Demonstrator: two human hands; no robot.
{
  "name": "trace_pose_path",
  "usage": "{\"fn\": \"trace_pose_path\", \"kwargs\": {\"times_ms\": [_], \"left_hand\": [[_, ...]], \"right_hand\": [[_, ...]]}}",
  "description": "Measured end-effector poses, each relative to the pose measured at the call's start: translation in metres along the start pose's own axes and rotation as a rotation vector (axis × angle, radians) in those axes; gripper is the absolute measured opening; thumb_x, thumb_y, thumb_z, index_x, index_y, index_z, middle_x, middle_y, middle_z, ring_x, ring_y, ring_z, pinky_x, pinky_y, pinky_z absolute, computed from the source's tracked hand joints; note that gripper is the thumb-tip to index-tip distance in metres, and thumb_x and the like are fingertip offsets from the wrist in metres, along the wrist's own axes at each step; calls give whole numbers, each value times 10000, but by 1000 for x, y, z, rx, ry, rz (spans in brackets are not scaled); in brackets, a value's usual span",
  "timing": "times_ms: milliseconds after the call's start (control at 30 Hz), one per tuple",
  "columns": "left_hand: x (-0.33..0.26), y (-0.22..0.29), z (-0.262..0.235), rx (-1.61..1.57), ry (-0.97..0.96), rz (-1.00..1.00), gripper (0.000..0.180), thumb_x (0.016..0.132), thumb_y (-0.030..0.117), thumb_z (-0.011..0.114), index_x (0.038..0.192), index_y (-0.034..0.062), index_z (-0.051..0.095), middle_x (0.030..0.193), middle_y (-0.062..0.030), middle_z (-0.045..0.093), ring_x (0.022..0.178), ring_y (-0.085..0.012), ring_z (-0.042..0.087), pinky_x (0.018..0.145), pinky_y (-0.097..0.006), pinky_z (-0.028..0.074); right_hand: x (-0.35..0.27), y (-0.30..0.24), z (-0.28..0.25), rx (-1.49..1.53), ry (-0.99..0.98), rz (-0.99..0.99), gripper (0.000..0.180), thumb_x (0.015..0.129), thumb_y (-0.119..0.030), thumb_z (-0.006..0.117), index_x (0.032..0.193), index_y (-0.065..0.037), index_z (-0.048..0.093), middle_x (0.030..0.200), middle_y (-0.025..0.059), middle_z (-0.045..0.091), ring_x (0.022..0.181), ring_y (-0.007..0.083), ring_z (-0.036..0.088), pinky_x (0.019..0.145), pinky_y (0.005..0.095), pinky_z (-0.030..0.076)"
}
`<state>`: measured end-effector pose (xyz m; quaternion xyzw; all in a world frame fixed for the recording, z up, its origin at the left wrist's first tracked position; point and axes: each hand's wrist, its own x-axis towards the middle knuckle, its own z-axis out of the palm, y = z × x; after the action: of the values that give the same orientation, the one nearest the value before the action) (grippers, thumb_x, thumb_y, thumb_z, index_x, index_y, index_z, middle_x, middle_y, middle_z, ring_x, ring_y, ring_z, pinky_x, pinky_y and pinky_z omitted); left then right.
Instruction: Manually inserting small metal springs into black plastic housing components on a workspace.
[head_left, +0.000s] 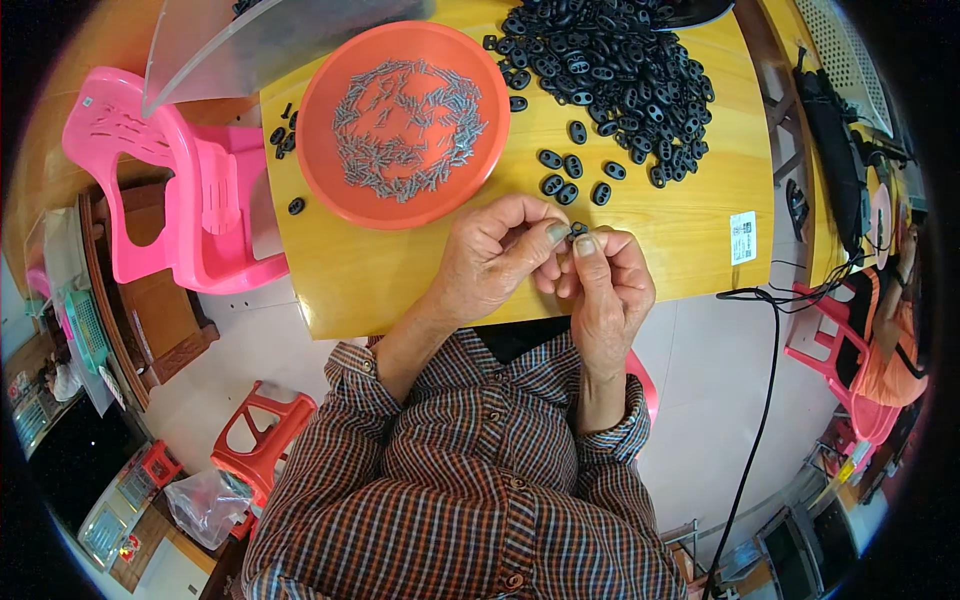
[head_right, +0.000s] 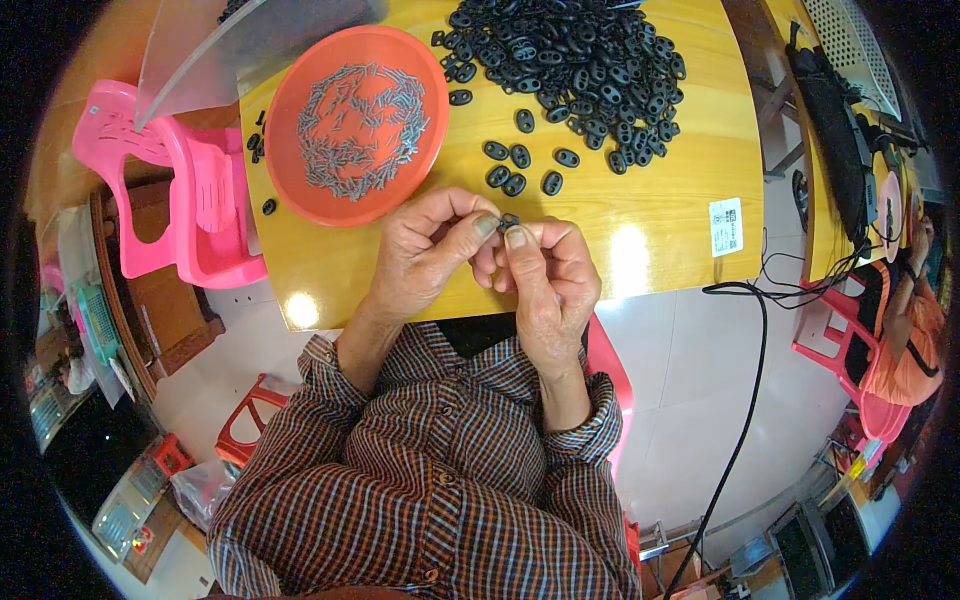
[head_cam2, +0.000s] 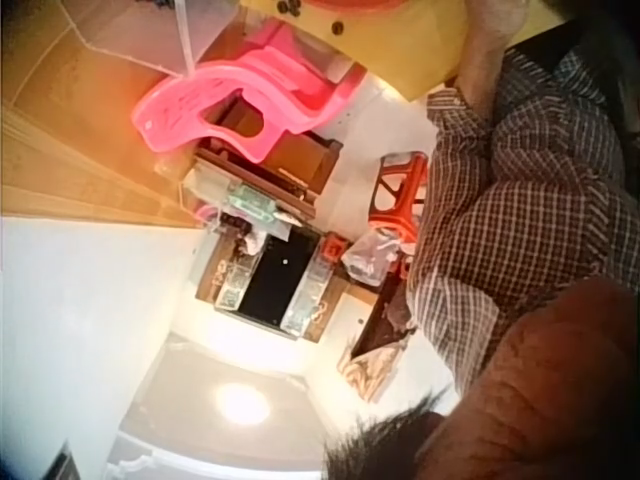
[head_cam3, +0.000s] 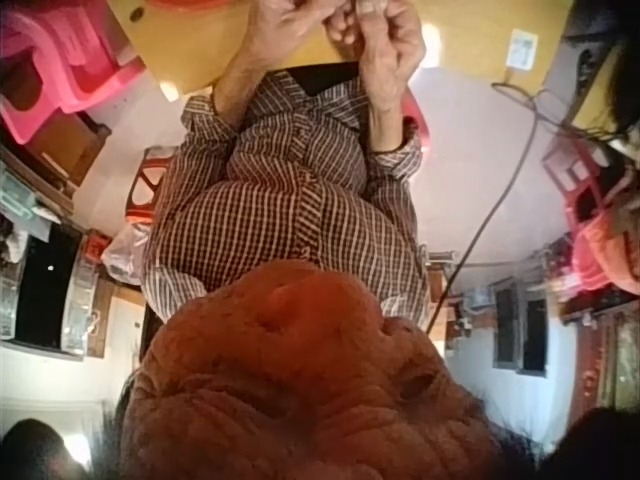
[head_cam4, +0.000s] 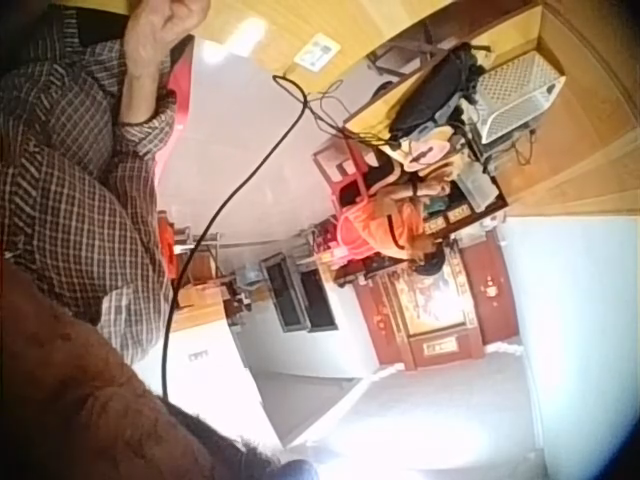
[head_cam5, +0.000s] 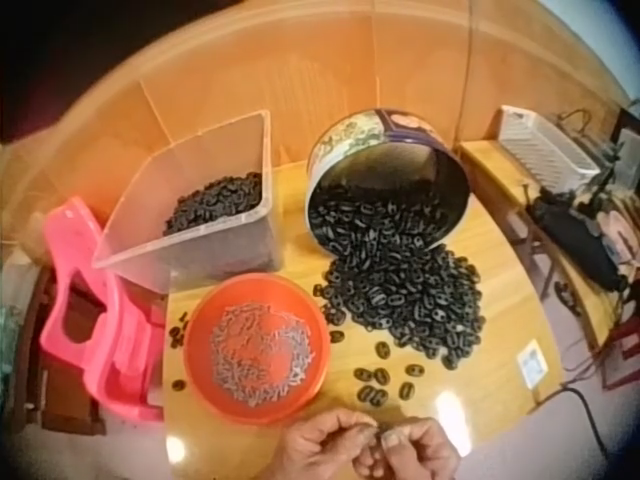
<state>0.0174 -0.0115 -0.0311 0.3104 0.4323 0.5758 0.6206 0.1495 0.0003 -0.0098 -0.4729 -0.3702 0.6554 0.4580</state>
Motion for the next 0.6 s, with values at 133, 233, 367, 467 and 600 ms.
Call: {"fn": "trace_pose_path", "kwargs": {"times_ms": [133, 233, 367, 467, 600], "left_hand": [[-1, 0, -1, 7, -34, 19, 97, 929, 46, 542, 971, -36, 571, 732, -26, 591, 593, -58, 568, 528, -192, 475], [-1, 1, 0, 11, -8, 16, 85, 928, 38, 539, 959, -36, 567, 727, -27, 586, 589, -58, 564, 523, -191, 472], [0, 2, 2, 22, -7, 38, 71, 925, 23, 533, 950, -37, 563, 722, -26, 581, 583, -57, 558, 517, -193, 470], [-1, 3, 2, 55, 15, 41, 61, 921, 13, 532, 941, -37, 561, 720, -25, 577, 581, -56, 553, 513, -195, 470], [-1, 3, 0, 93, 6, 29, 91, 933, 37, 527, 954, -34, 580, 746, -33, 594, 598, -67, 561, 532, -208, 475]], "right_hand": [[0, -2, 2, -31, -22, -50, 94, 934, -87, 547, 915, 1, 519, 742, 33, 587, 583, 41, 482, 540, 178, 412], [0, -3, 0, -46, -39, -50, 91, 936, -81, 540, 897, -3, 512, 735, 29, 581, 576, 37, 470, 536, 175, 405], [0, -4, 0, -64, -49, -15, 92, 939, -82, 531, 903, 2, 514, 754, 34, 584, 598, 50, 491, 558, 185, 422], [0, -10, 1, -70, -60, 12, 96, 942, -85, 524, 908, 5, 515, 771, 38, 586, 617, 59, 505, 575, 191, 432], [1, -10, 1, -110, -57, 13, 109, 946, -98, 522, 906, 3, 518, 763, 38, 588, 615, 58, 508, 569, 189, 430]]}}
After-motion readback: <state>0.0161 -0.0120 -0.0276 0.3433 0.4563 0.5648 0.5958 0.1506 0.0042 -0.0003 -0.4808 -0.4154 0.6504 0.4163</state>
